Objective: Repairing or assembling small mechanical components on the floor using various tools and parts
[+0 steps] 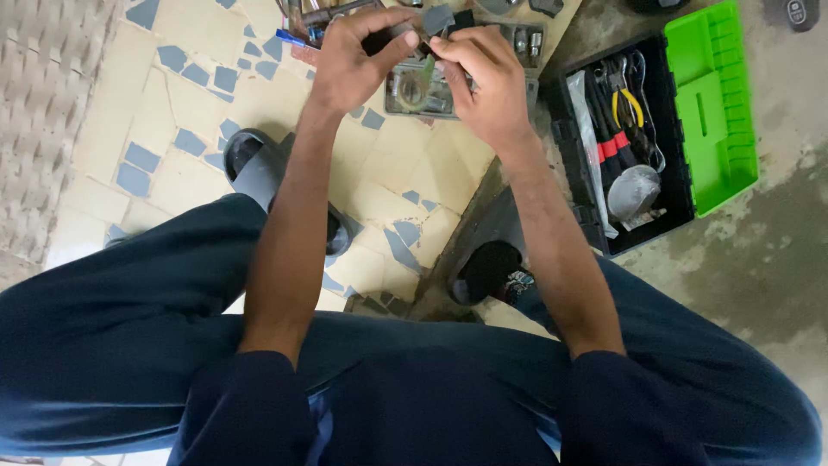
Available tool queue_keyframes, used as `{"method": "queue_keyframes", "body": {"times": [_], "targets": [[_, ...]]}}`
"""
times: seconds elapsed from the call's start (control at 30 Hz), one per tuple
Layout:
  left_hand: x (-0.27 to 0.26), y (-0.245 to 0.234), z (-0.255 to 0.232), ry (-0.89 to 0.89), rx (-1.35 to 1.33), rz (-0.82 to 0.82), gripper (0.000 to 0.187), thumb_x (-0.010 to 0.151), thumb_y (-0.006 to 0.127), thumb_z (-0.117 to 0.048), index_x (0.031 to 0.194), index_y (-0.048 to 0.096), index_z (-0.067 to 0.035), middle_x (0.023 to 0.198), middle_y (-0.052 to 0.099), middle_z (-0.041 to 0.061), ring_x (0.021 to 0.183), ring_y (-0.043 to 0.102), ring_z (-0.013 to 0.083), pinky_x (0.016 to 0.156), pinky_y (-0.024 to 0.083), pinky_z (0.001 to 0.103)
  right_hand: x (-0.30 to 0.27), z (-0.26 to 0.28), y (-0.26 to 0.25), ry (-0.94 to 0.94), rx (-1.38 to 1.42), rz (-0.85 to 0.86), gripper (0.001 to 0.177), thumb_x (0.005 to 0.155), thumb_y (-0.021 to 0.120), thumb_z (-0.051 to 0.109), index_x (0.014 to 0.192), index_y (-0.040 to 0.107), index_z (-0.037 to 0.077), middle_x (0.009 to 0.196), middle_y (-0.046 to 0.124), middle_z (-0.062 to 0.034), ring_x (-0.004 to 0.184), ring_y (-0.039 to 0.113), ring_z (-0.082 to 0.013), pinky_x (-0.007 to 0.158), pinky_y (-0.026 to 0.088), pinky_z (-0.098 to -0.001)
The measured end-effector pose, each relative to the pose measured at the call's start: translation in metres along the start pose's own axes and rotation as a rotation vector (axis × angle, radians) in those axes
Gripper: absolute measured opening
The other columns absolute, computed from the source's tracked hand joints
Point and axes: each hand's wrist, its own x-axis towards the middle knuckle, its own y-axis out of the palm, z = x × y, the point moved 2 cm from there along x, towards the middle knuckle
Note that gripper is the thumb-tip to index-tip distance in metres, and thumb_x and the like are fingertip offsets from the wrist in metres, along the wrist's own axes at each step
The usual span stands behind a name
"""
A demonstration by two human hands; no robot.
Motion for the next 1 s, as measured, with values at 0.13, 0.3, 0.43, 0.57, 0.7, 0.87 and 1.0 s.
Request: {"method": "queue_keyframes", "body": {"times": [0.13, 0.3, 0.43, 0.57, 0.7, 0.87, 1.0], "targets": [[-0.001, 0.003, 0.004, -0.024, -0.015, -0.007, 0.021, 0.108, 0.071, -0.023, 0.109, 0.078, -0.003, 0.099, 0.074, 0.003, 0.088, 0.063, 0.0125, 0.071, 0.048, 0.032, -0.004, -0.003, 0.003, -0.002, -0.025, 0.008, 0.013, 0.111, 0.065, 0.002, 0.123, 0.068, -0.002, 0.112, 0.067, -0.0175, 0.101, 0.063, -0.035, 0.088, 0.053, -0.0495], [-0.005, 0.005, 0.017, 0.065, 0.046, -0.051, 0.024, 0.108, 0.071, -0.019, 0.092, 0.079, -0.003, 0.084, 0.067, 0.005, 0.081, 0.06, 0.0187, 0.07, 0.045, 0.037, -0.005, -0.003, 0.008, 0.007, 0.007, 0.036, 0.012, 0.114, 0.058, 0.004, 0.124, 0.062, 0.0, 0.116, 0.061, -0.0152, 0.1, 0.058, -0.0349, 0.086, 0.05, -0.0482], [-0.006, 0.007, 0.007, 0.044, 0.053, -0.018, 0.026, 0.111, 0.066, -0.027, 0.107, 0.079, -0.004, 0.097, 0.076, 0.01, 0.085, 0.069, 0.0249, 0.069, 0.054, 0.043, -0.011, -0.011, 0.01, 0.029, -0.014, 0.014, 0.017, 0.112, 0.061, 0.001, 0.129, 0.062, 0.002, 0.12, 0.061, -0.0168, 0.11, 0.061, -0.0372, 0.092, 0.055, -0.0529], [-0.003, 0.006, 0.005, 0.016, -0.035, 0.031, 0.026, 0.113, 0.06, -0.025, 0.127, 0.07, -0.005, 0.11, 0.07, 0.011, 0.086, 0.061, 0.0218, 0.07, 0.048, 0.04, -0.004, -0.007, 0.004, 0.068, 0.07, -0.029, 0.014, 0.111, 0.063, 0.0, 0.125, 0.063, -0.001, 0.118, 0.061, -0.0189, 0.111, 0.061, -0.0376, 0.095, 0.058, -0.0522], [-0.003, 0.004, 0.023, -0.005, -0.011, 0.008, 0.026, 0.11, 0.066, -0.02, 0.129, 0.07, -0.003, 0.111, 0.07, 0.009, 0.101, 0.063, 0.0195, 0.086, 0.047, 0.034, 0.0, 0.0, -0.001, 0.062, 0.054, -0.026, 0.014, 0.11, 0.065, 0.0, 0.123, 0.068, -0.003, 0.112, 0.064, -0.019, 0.103, 0.061, -0.0359, 0.088, 0.053, -0.048], [-0.002, -0.001, 0.003, 0.033, 0.012, 0.016, 0.032, 0.113, 0.064, -0.03, 0.13, 0.071, -0.004, 0.107, 0.07, 0.01, 0.093, 0.064, 0.0224, 0.075, 0.048, 0.038, -0.005, -0.006, 0.004, 0.027, 0.03, -0.01, 0.013, 0.11, 0.065, 0.001, 0.123, 0.068, -0.002, 0.114, 0.065, -0.0184, 0.103, 0.062, -0.0356, 0.087, 0.055, -0.0497], [-0.005, 0.003, 0.011, -0.017, -0.031, 0.002, 0.029, 0.111, 0.067, -0.032, 0.11, 0.077, -0.005, 0.086, 0.066, 0.0, 0.074, 0.051, 0.0106, 0.062, 0.04, 0.033, -0.007, -0.008, 0.006, 0.027, 0.054, 0.007, 0.013, 0.112, 0.063, 0.003, 0.122, 0.066, -0.002, 0.114, 0.065, -0.0176, 0.104, 0.062, -0.0362, 0.088, 0.054, -0.0509]]}}
